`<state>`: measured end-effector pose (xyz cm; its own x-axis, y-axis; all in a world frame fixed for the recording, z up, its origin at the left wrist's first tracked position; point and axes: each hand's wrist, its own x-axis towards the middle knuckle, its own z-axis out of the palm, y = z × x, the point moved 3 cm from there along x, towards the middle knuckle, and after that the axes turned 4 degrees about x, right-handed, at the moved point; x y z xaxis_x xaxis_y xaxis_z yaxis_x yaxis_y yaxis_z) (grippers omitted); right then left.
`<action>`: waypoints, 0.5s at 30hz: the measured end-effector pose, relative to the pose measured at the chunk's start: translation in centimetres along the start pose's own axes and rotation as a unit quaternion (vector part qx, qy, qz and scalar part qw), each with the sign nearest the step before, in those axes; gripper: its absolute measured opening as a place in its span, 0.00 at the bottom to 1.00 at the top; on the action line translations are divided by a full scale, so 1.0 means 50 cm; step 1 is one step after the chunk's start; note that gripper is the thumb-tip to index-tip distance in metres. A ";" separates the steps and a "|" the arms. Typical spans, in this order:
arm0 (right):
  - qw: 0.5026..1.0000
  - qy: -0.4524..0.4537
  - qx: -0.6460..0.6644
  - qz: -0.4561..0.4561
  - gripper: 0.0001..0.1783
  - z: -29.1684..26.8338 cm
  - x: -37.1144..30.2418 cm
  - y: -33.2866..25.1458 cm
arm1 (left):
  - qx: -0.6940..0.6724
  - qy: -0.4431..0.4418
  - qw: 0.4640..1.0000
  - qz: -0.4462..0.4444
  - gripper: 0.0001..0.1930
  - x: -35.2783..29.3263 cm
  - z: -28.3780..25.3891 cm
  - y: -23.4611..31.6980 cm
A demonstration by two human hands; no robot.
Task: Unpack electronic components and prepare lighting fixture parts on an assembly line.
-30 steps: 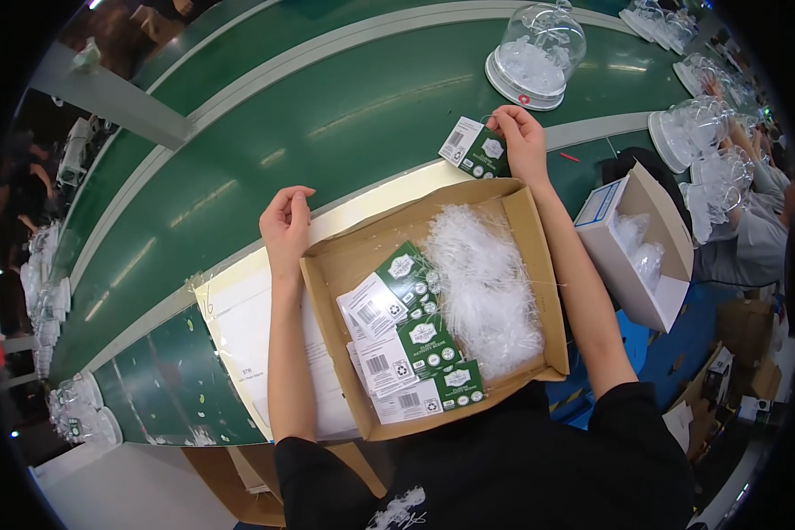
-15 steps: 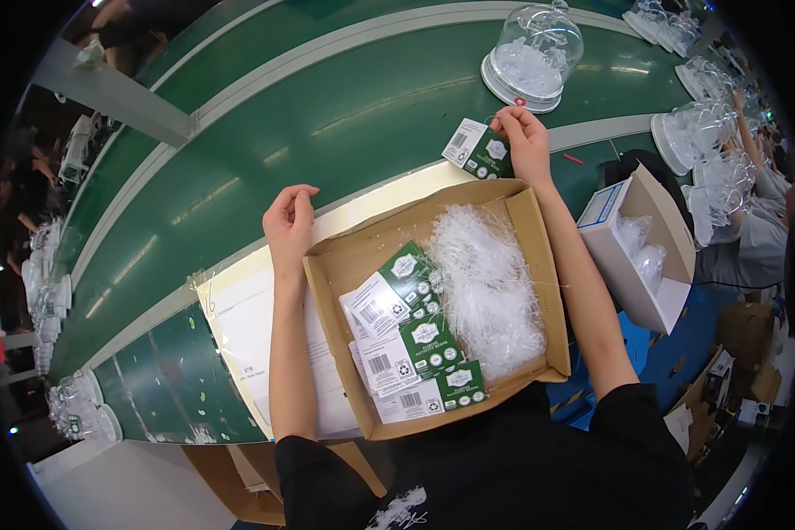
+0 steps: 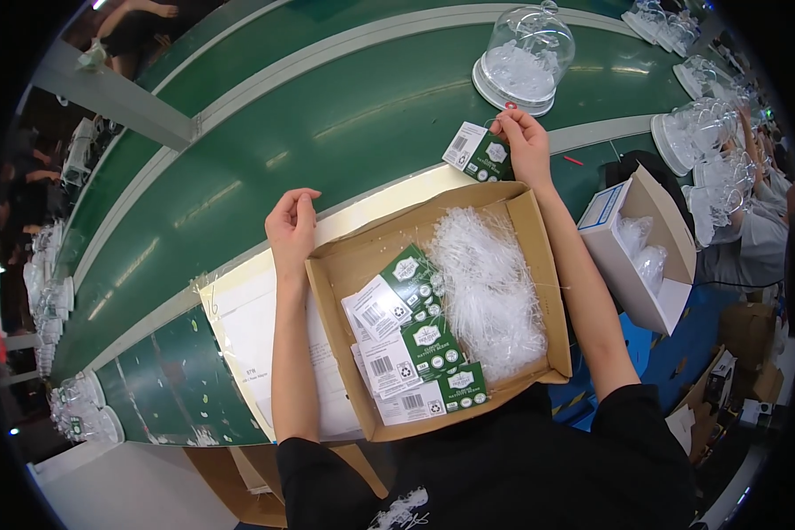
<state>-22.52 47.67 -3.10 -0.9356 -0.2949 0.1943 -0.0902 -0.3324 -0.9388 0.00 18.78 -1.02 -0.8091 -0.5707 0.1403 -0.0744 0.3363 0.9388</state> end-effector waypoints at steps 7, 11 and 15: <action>1.000 0.013 0.000 0.000 0.06 0.001 0.004 -0.010 | 0.001 -0.001 1.000 0.005 0.08 0.005 0.007 0.002; 1.000 0.005 0.003 -0.015 0.06 0.007 0.002 -0.004 | -0.008 0.003 1.000 0.021 0.08 0.007 -0.001 -0.014; 1.000 0.005 0.001 -0.004 0.06 0.021 -0.007 0.006 | 0.001 0.000 1.000 0.028 0.08 0.004 -0.012 -0.022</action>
<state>-21.87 46.72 -3.12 -0.9382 -0.2827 0.1994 -0.0973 -0.3375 -0.9363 0.26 17.85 -1.84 -0.8123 -0.5504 0.1932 -0.0301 0.3702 0.9284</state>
